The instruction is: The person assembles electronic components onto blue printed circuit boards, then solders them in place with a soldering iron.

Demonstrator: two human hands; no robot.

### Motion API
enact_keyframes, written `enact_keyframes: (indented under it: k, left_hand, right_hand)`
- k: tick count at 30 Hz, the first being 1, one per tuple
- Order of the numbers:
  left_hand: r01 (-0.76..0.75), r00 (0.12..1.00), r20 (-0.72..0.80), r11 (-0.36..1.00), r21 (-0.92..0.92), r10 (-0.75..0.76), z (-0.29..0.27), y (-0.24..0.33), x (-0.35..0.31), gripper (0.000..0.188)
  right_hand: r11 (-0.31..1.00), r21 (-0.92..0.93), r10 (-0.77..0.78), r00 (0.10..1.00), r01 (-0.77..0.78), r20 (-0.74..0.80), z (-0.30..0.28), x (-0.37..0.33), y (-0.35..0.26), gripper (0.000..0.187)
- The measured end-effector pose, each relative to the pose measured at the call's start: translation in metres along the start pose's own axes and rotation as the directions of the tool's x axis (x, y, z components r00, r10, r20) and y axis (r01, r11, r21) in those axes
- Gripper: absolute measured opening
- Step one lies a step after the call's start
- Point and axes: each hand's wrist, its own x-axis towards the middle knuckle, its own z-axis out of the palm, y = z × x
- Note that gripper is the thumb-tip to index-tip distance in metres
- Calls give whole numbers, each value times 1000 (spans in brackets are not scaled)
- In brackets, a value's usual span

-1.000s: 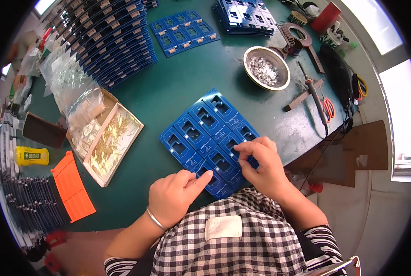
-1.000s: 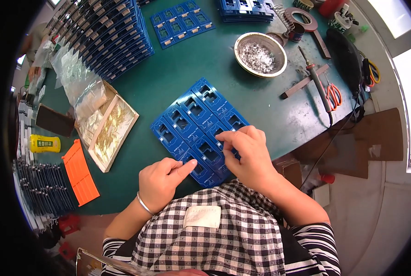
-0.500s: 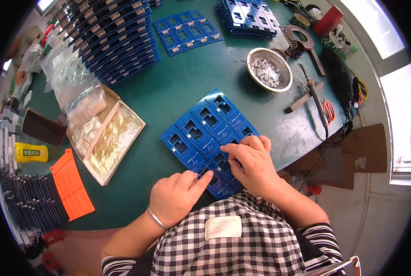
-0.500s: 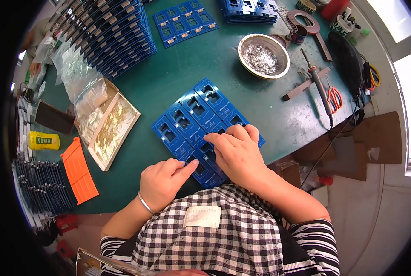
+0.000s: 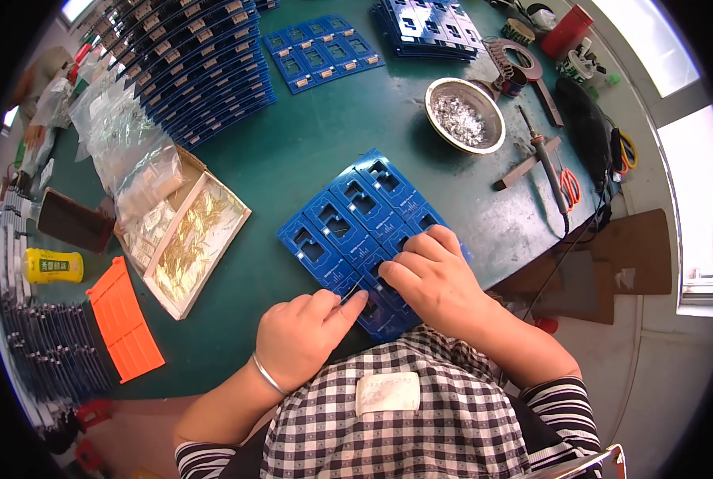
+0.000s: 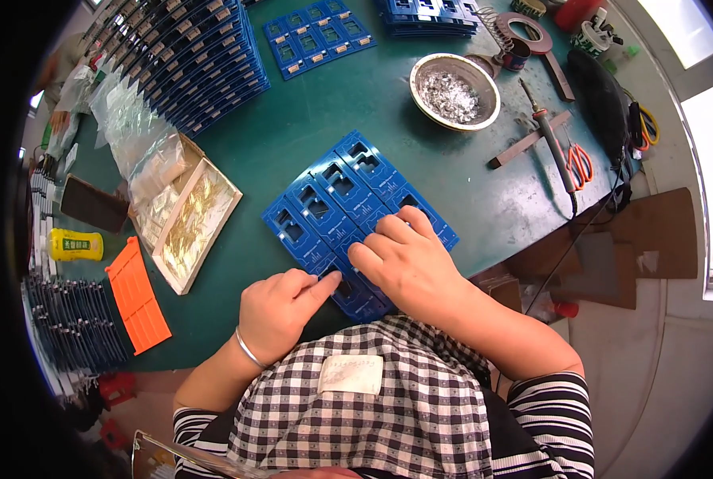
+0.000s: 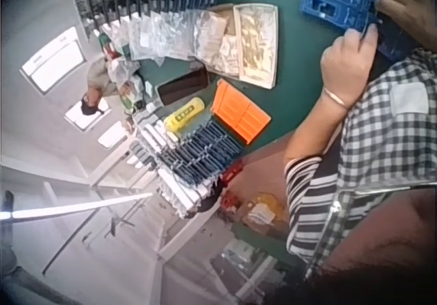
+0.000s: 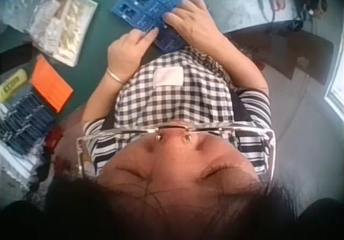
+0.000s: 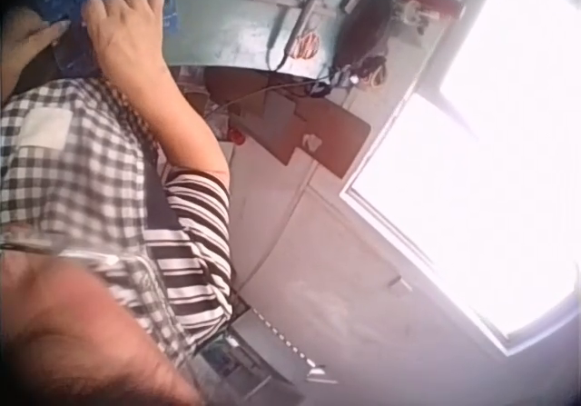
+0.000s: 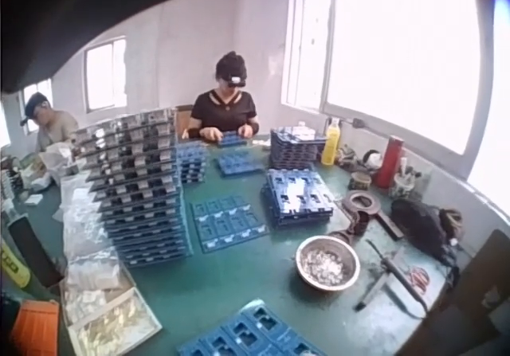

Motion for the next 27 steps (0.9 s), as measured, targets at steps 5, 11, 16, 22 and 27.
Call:
enact_keyframes:
  k: [5,11,16,22,27]
  left_hand:
    - [152,979,-106,969,-197,-175,2,-5,-2,31]
    - [415,825,245,253,-874,-509,7,5,-10,17]
    - [498,742,488,-110,-860,-460,6,7,-13,19]
    - [379,793,377,-96,-920,-479,11,13,-12,19]
    - [420,856,305,215,-882,-418,3,16,-6,22]
  right_hand:
    - [1000,-13,-22,997,21,-70,4,-3,1,18]
    - [982,-186,21,993,-43,-119,6,-19,-3,22]
    - [979,-145,130,984,-147,-119,-7,-14,-23,21]
    - [875,434,228,973,-216,23,-8,-4,-36,18]
    - [750,589,254,953,-302,165,-5,-3,-38,7]
